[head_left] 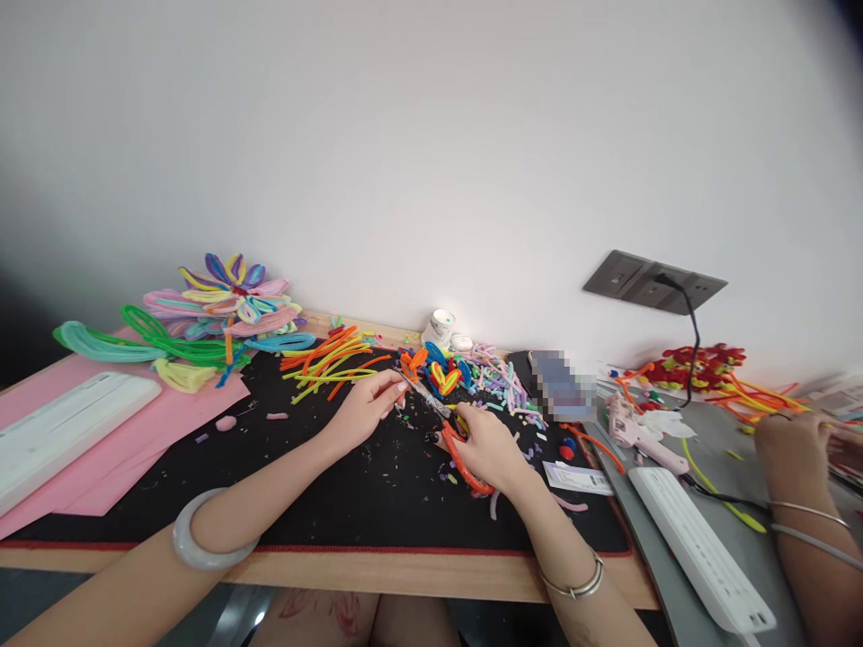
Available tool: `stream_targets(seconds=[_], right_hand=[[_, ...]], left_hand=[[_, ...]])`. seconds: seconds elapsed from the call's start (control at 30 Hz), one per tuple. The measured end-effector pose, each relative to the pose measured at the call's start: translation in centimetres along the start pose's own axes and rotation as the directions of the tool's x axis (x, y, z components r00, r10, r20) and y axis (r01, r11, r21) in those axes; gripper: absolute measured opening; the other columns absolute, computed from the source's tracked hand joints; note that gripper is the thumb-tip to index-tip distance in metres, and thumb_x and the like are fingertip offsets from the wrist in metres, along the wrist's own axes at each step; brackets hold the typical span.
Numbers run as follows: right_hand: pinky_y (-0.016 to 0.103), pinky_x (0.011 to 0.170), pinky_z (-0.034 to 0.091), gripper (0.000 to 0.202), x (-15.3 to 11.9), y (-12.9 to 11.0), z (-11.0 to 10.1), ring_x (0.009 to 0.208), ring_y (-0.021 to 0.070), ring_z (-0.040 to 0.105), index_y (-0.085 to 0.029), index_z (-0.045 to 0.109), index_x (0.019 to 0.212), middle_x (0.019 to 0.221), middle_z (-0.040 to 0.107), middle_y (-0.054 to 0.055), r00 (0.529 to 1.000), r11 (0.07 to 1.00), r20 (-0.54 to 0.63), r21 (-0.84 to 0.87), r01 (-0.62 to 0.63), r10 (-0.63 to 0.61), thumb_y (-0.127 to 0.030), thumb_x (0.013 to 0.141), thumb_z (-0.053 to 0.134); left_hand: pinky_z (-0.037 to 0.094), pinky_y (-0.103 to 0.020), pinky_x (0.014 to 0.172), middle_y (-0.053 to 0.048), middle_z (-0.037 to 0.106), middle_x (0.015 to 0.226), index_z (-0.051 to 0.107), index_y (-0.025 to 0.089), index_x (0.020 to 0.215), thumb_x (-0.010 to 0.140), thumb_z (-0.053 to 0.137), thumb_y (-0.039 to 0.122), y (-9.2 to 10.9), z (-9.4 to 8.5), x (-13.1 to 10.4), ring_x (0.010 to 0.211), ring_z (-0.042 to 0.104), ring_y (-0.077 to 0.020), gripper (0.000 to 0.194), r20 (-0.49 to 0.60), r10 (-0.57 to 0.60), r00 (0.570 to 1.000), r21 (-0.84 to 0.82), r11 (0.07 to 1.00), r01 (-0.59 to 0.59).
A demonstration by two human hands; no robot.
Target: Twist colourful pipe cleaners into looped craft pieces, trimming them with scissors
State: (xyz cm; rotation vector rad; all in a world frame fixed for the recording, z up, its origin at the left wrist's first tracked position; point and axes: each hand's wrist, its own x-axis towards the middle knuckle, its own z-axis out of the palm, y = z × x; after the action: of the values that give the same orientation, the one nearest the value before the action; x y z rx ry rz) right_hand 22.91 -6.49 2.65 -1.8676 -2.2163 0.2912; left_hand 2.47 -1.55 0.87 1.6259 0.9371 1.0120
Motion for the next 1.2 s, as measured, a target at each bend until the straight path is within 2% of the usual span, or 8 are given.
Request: stream_targets(seconds=[0.33, 0.63, 1.07, 1.2], right_hand=[[0.022, 0.049, 0.019, 0.032, -0.06, 0.20, -0.24, 0.054, 0.0104, 0.041, -0.019, 0.049, 0.065, 0.064, 0.055, -0.001, 0.999, 1.000, 0.030, 0.009, 0.016, -0.016, -0.049, 0.075, 0.055], [0.021, 0.051, 0.025, 0.029, 0.06, 0.16, 0.05, 0.052, 0.0092, 0.040, -0.017, 0.047, 0.061, 0.057, 0.050, -0.001, 0.993, 0.991, 0.106, 0.129, 0.043, -0.057, -0.040, 0.077, 0.053], [0.022, 0.054, 0.027, 0.027, -0.12, -0.07, -0.25, 0.061, 0.0129, 0.046, -0.018, 0.049, 0.076, 0.067, 0.053, 0.000, 0.991, 0.994, 0.087, 0.054, 0.094, -0.098, -0.043, 0.074, 0.058], [0.022, 0.053, 0.027, 0.027, -0.09, 0.03, -0.18, 0.061, 0.0136, 0.047, -0.018, 0.050, 0.073, 0.066, 0.054, 0.002, 0.994, 0.997, 0.073, 0.011, 0.078, -0.078, -0.045, 0.076, 0.056]], left_hand=[[0.031, -0.021, 0.050, 0.004, 0.050, 0.065, 0.051, 0.017, 0.076, 0.085, 0.041, 0.039, -0.42, 0.09, 0.10, 0.048, 0.037, -0.0076, 0.026, 0.010, -0.010, 1.000, -0.003, 1.000, 0.010], [0.031, -0.021, 0.050, 0.003, 0.051, 0.065, 0.052, 0.016, 0.076, 0.084, 0.043, 0.040, -0.34, 0.15, 0.06, 0.047, 0.037, -0.0074, 0.027, -0.002, -0.024, 1.000, -0.024, 0.999, 0.024], [0.030, -0.020, 0.050, 0.003, 0.052, 0.066, 0.051, 0.015, 0.075, 0.085, 0.045, 0.037, 0.20, 0.06, 0.04, 0.048, 0.036, -0.0063, 0.024, 0.050, -0.014, 0.999, -0.065, 0.998, 0.017], [0.029, -0.020, 0.050, 0.003, 0.052, 0.065, 0.051, 0.015, 0.075, 0.084, 0.045, 0.037, 0.13, 0.03, 0.07, 0.047, 0.036, -0.0064, 0.024, 0.057, -0.013, 0.998, -0.061, 0.998, 0.016]])
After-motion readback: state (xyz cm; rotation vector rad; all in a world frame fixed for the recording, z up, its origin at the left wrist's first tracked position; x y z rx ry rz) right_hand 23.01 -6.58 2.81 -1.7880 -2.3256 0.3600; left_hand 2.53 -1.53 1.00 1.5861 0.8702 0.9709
